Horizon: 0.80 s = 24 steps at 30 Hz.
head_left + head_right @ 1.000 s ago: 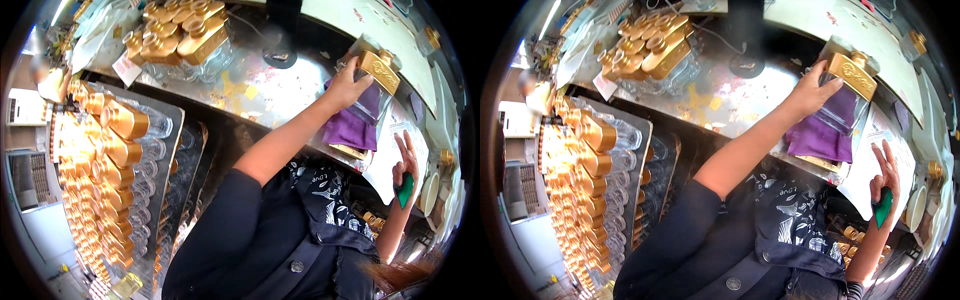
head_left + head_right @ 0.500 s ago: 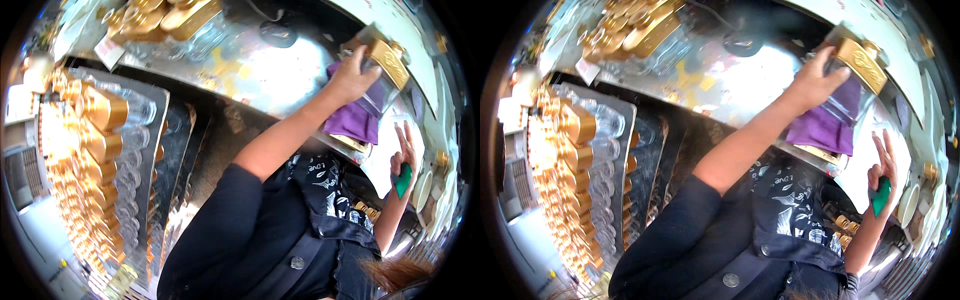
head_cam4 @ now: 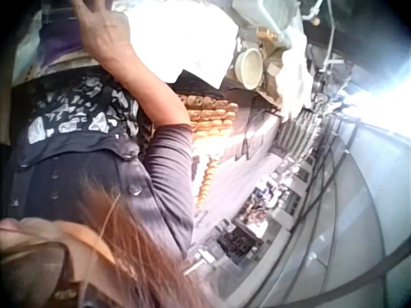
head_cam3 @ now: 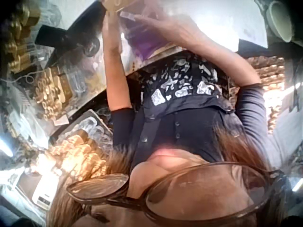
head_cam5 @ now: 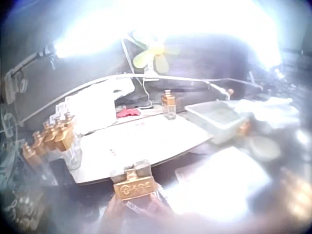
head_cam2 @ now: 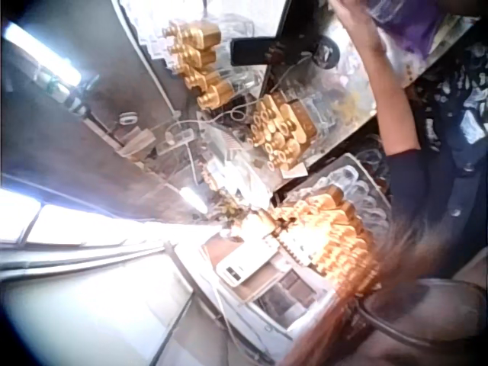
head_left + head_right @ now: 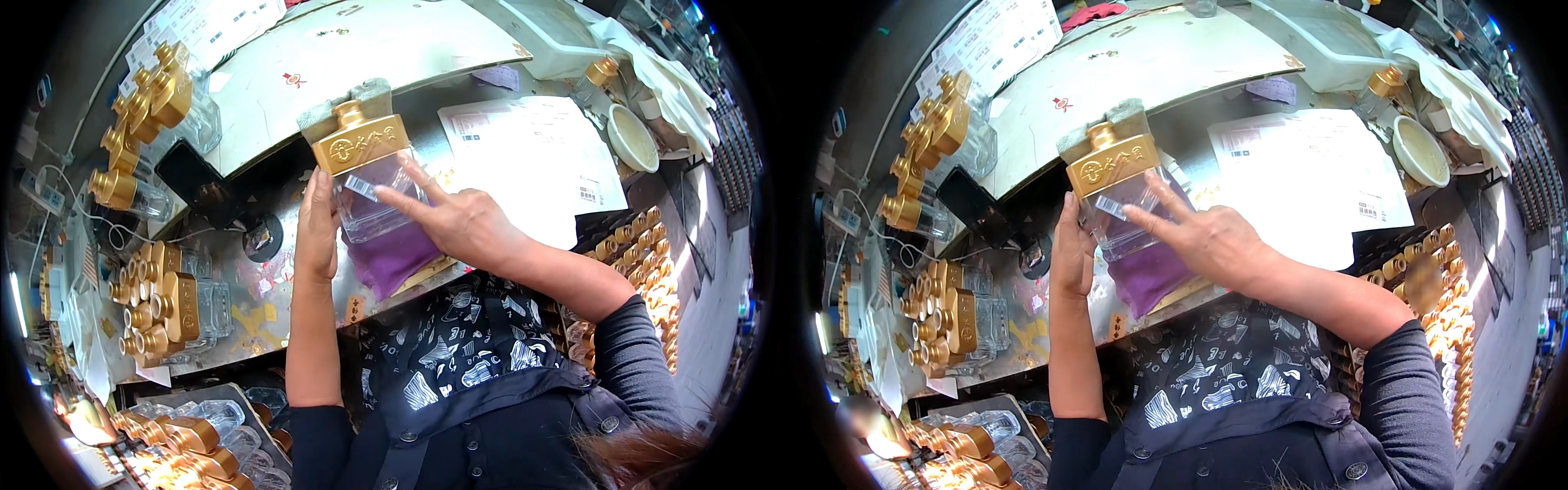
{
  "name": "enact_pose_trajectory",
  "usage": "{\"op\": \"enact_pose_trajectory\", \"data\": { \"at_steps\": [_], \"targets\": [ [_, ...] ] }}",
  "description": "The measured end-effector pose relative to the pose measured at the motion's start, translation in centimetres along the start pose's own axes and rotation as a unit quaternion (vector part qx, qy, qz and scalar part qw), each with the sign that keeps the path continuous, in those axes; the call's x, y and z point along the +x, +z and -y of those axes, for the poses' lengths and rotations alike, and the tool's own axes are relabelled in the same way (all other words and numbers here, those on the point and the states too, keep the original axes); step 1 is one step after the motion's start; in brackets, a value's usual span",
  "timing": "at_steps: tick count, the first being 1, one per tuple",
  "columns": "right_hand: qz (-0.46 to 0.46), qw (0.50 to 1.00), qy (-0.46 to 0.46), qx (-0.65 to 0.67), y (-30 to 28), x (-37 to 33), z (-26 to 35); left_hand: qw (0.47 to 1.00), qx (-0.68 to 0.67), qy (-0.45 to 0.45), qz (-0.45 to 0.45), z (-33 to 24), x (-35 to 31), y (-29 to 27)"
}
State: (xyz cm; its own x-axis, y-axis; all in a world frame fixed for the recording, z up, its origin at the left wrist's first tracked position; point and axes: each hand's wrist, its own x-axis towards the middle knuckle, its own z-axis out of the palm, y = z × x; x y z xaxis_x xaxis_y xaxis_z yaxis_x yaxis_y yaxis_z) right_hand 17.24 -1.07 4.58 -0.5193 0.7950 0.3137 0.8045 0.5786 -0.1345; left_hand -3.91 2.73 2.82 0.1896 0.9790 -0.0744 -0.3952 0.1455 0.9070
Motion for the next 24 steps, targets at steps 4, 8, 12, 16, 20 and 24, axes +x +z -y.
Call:
{"op": "enact_pose_trajectory", "data": {
  "at_steps": [4,8,12,16,20,24],
  "targets": [
    [0.019,0.999,-0.025,0.006,-0.3,-0.4,0.3,0.988,0.145,0.042,-0.022,0.2,0.0,0.6],
    [-0.013,0.992,-0.031,0.12,-0.1,-1.5,-1.1,0.984,0.169,0.047,-0.03,0.7,-0.1,0.6],
    [-0.123,0.923,0.162,0.327,0.2,0.1,-2.3,0.984,0.173,0.018,-0.041,-0.3,0.9,0.3],
    [0.025,0.867,0.287,0.407,1.6,3.2,-4.3,0.983,0.183,0.024,-0.006,-0.4,0.8,0.3],
    [0.091,0.885,0.261,0.376,2.0,4.4,-4.4,0.987,0.158,0.025,-0.005,0.4,-0.8,-0.3],
    [0.096,0.877,0.268,0.388,1.1,6.1,-4.6,0.987,0.158,0.02,-0.034,0.2,-0.2,-0.7]
  ]
}}
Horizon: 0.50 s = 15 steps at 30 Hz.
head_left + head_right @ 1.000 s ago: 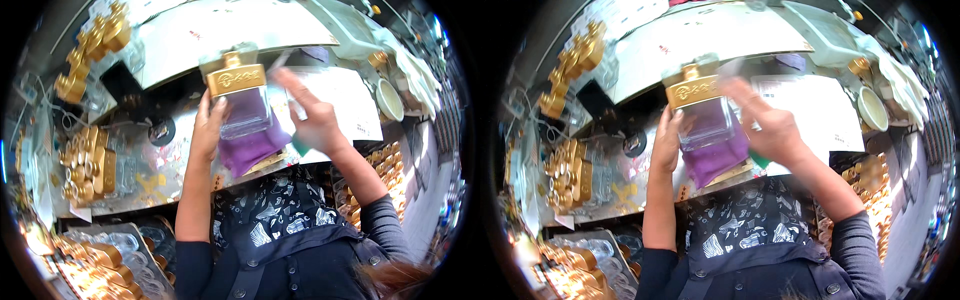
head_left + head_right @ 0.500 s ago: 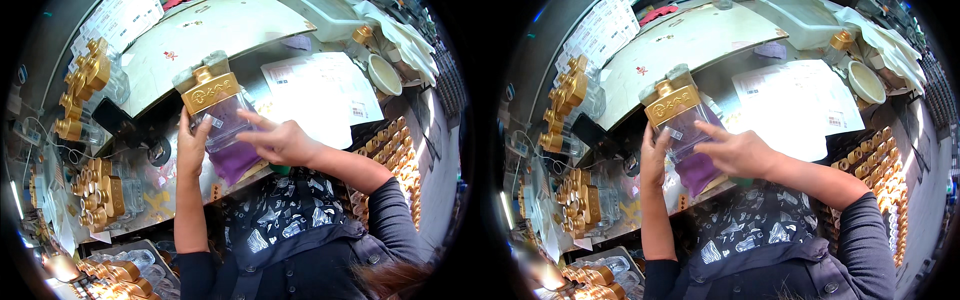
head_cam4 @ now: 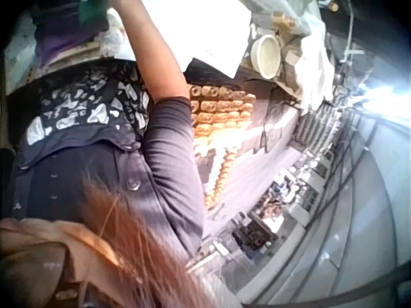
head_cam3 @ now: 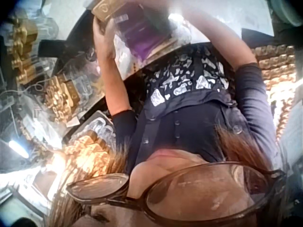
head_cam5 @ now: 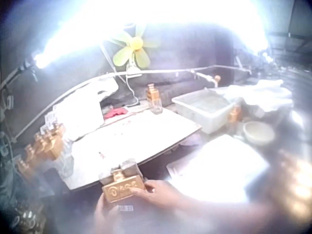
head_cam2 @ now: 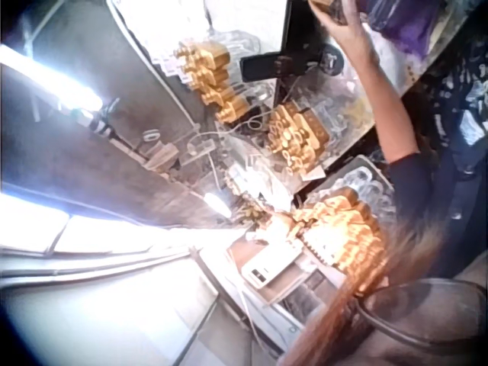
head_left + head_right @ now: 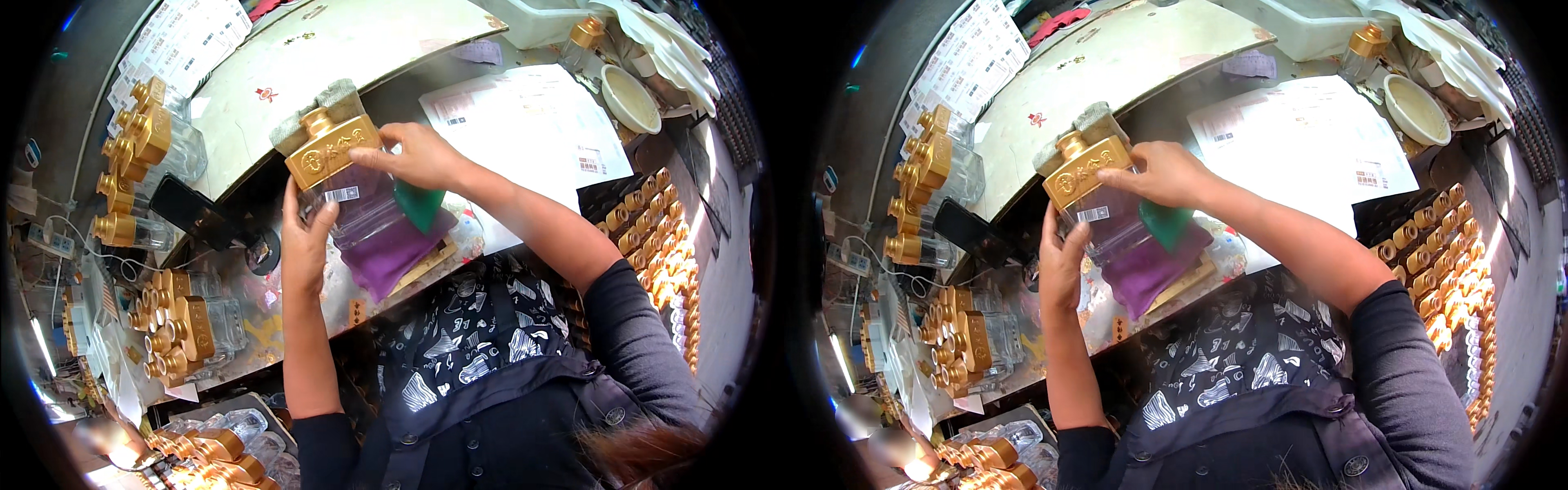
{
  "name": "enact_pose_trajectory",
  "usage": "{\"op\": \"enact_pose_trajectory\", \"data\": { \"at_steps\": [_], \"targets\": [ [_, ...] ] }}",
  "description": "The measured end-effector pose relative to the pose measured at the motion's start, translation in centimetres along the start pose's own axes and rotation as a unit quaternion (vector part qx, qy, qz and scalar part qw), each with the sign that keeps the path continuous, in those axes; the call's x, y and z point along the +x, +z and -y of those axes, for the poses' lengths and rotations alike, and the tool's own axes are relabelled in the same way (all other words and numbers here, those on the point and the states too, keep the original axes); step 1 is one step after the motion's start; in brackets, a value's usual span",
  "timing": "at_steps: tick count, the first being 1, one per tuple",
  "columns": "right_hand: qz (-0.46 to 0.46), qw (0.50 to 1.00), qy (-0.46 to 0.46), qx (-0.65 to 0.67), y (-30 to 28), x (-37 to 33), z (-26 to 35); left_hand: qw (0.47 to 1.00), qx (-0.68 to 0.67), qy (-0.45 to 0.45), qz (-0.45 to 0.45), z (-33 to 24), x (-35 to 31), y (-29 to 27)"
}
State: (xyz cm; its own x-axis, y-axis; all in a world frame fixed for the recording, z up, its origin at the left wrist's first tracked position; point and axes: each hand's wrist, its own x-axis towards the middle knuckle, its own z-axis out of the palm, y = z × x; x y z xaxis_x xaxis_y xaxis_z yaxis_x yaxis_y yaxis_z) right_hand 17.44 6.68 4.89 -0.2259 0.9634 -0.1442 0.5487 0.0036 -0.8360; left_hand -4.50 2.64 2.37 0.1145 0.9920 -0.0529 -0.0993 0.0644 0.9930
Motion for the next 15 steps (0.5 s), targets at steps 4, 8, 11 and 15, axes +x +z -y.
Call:
{"op": "enact_pose_trajectory", "data": {
  "at_steps": [4,8,11,15],
  "targets": [
    [0.018,0.986,0.017,0.167,1.4,-0.7,-2.1,1.0,0.023,-0.016,-0.006,-1.0,1.0,0.6],
    [0.02,0.995,-0.011,0.096,2.5,-1.6,-2.3,0.998,0.045,0.017,0.03,-0.9,0.5,1.0],
    [0.057,0.98,-0.046,0.183,1.9,-1.6,-3.1,0.998,0.051,0.012,0.046,-0.4,-0.6,1.0],
    [0.056,0.97,-0.073,0.226,2.4,-1.9,-3.7,0.999,0.013,-0.011,0.035,-0.3,-1.2,1.4]
  ]
}}
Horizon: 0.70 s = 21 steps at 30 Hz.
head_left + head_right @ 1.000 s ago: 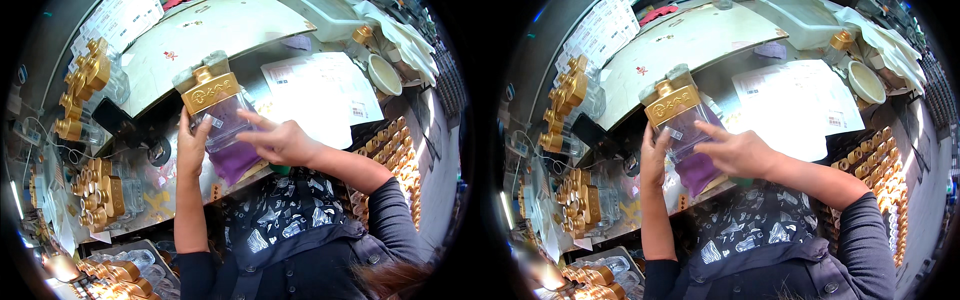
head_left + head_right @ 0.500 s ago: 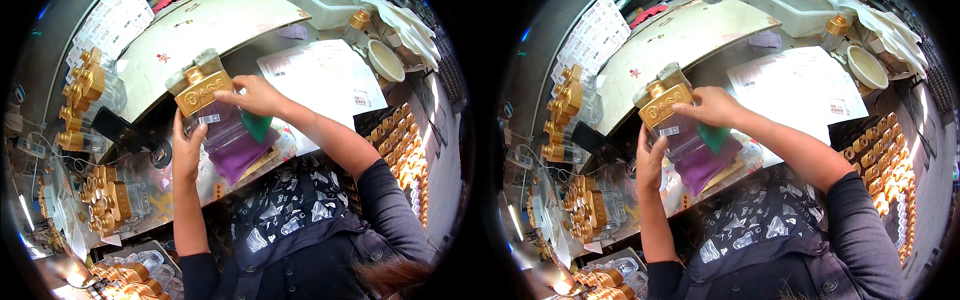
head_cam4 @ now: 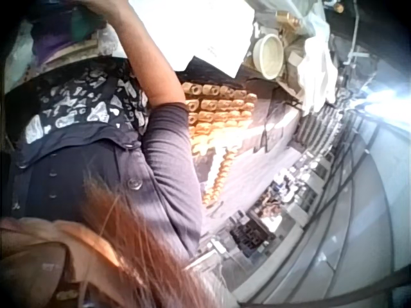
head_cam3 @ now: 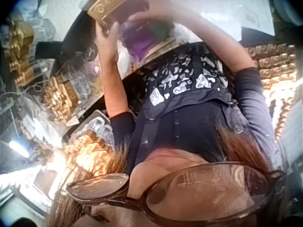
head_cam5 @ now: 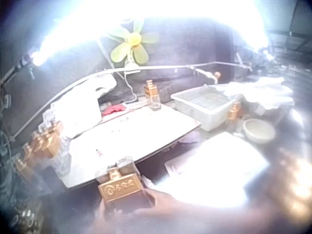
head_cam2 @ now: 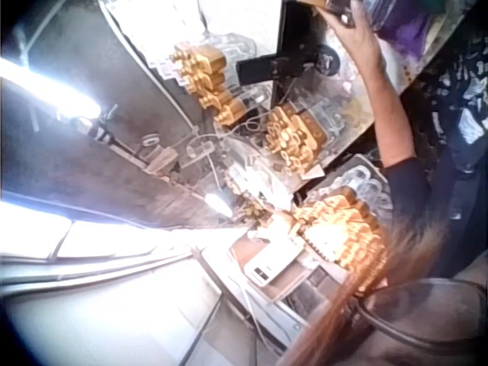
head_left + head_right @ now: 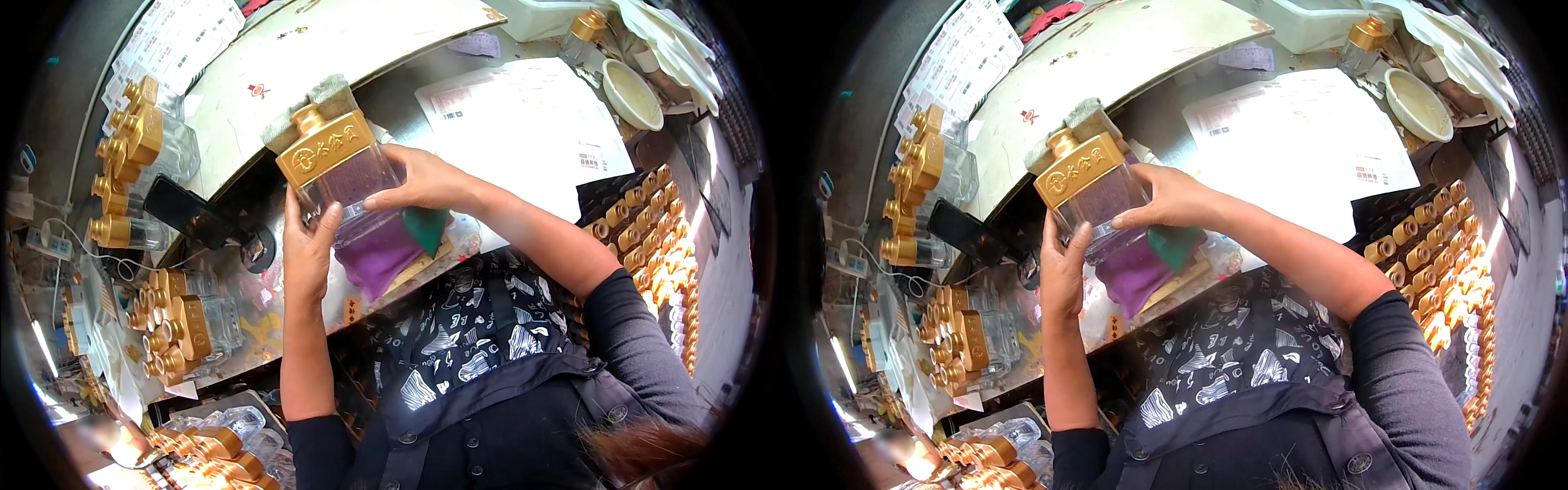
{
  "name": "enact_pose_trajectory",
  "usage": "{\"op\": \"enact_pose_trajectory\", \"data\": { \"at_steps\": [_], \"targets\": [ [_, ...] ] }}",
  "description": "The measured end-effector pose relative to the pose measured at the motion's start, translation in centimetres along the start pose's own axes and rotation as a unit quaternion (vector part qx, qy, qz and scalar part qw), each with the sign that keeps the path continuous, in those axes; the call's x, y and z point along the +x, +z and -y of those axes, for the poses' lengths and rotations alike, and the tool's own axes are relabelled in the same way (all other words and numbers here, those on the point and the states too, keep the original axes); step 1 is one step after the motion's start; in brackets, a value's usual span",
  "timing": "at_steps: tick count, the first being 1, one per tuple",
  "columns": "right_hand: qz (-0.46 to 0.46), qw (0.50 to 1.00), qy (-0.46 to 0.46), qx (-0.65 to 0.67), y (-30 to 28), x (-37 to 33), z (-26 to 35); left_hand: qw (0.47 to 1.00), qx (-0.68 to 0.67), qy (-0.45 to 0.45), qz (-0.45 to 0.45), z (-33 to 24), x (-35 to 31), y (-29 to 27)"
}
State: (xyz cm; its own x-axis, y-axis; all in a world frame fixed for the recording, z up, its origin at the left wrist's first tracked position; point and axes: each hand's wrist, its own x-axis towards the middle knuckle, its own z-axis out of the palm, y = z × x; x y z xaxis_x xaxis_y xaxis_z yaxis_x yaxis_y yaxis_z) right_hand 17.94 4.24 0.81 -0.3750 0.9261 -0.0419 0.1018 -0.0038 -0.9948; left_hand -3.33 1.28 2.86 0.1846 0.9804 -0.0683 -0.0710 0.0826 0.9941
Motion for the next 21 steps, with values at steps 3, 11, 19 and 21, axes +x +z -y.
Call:
{"op": "enact_pose_trajectory", "data": {
  "at_steps": [3,11,19,21],
  "targets": [
    [0.009,0.999,0.033,0.021,-0.5,0.1,1.5,0.999,-0.036,-0.017,-0.004,-0.2,0.2,0.1],
    [0.004,0.998,0.024,-0.052,-0.5,-0.2,1.7,1.0,0.011,-0.004,-0.01,-0.1,0.7,0.2],
    [-0.011,0.996,0.04,-0.079,-0.7,0.3,1.5,0.999,-0.005,0.024,-0.025,0.1,1.0,0.4],
    [-0.033,0.993,0.052,-0.101,-0.4,1.2,1.1,0.998,0.017,0.04,-0.051,0.2,1.8,0.7]
  ]
}}
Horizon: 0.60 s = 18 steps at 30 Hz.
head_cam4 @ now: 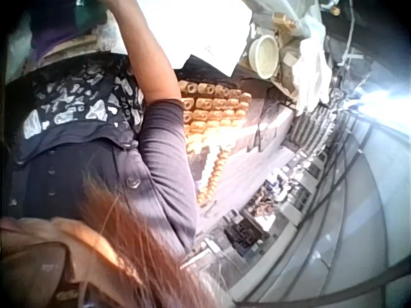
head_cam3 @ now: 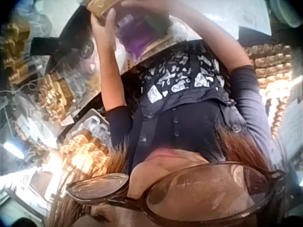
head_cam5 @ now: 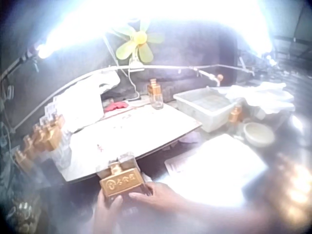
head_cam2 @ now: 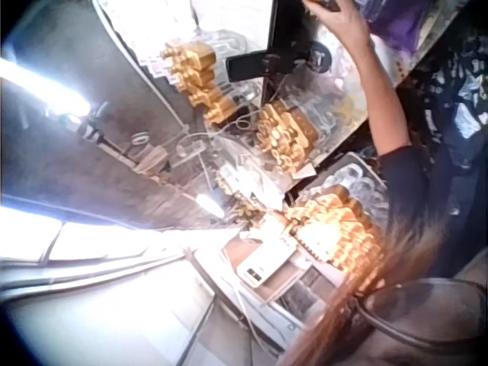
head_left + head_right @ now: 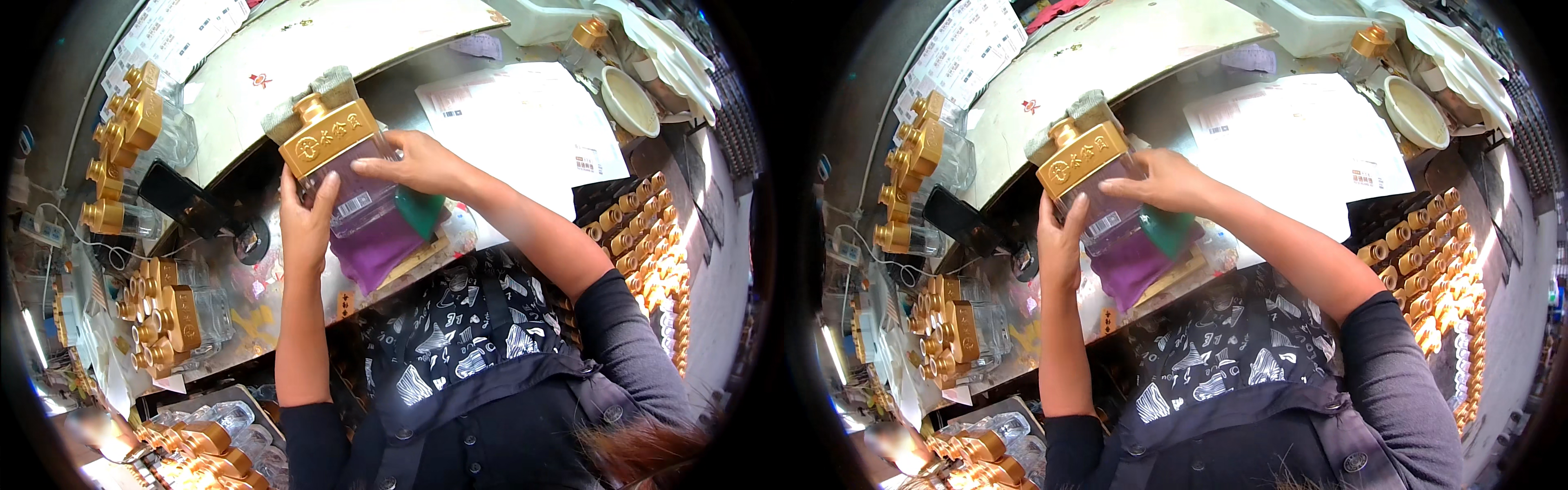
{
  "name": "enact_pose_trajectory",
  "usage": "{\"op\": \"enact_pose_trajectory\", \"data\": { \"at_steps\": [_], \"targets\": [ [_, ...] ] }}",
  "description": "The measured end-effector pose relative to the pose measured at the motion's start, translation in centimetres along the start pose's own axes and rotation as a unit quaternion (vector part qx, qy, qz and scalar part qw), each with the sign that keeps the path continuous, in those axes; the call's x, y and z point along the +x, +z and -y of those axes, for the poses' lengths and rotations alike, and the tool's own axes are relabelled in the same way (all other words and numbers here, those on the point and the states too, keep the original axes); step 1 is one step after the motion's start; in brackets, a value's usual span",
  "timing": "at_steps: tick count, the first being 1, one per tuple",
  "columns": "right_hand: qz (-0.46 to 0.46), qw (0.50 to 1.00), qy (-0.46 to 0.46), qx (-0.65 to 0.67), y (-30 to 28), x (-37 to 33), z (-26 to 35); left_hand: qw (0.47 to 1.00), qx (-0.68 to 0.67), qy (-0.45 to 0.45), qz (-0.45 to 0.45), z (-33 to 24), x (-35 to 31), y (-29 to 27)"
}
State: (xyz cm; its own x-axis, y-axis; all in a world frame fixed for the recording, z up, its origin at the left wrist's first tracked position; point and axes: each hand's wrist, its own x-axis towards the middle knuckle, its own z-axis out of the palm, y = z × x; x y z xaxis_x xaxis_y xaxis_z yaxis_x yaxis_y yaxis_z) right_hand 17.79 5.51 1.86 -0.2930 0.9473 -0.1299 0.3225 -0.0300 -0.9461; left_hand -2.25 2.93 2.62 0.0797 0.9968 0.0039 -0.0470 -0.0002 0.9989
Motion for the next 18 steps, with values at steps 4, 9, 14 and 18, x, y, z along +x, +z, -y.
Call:
{"op": "enact_pose_trajectory", "data": {
  "at_steps": [4,9,14,18],
  "targets": [
    [-0.013,0.999,0.0,0.037,0.2,-0.6,1.0,0.998,-0.061,-0.032,0.001,0.5,0.1,-0.8],
    [0.028,0.998,0.011,0.047,0.0,-2.6,0.8,0.997,-0.015,-0.045,0.055,0.8,-1.3,-1.3],
    [0.04,0.997,-0.01,0.058,0.0,-2.6,0.0,0.997,-0.019,-0.046,0.061,0.8,-1.9,-1.1],
    [0.049,0.996,-0.004,0.072,-0.1,-2.5,-0.4,0.996,-0.033,-0.049,0.066,0.9,-2.0,-1.1]
  ]
}}
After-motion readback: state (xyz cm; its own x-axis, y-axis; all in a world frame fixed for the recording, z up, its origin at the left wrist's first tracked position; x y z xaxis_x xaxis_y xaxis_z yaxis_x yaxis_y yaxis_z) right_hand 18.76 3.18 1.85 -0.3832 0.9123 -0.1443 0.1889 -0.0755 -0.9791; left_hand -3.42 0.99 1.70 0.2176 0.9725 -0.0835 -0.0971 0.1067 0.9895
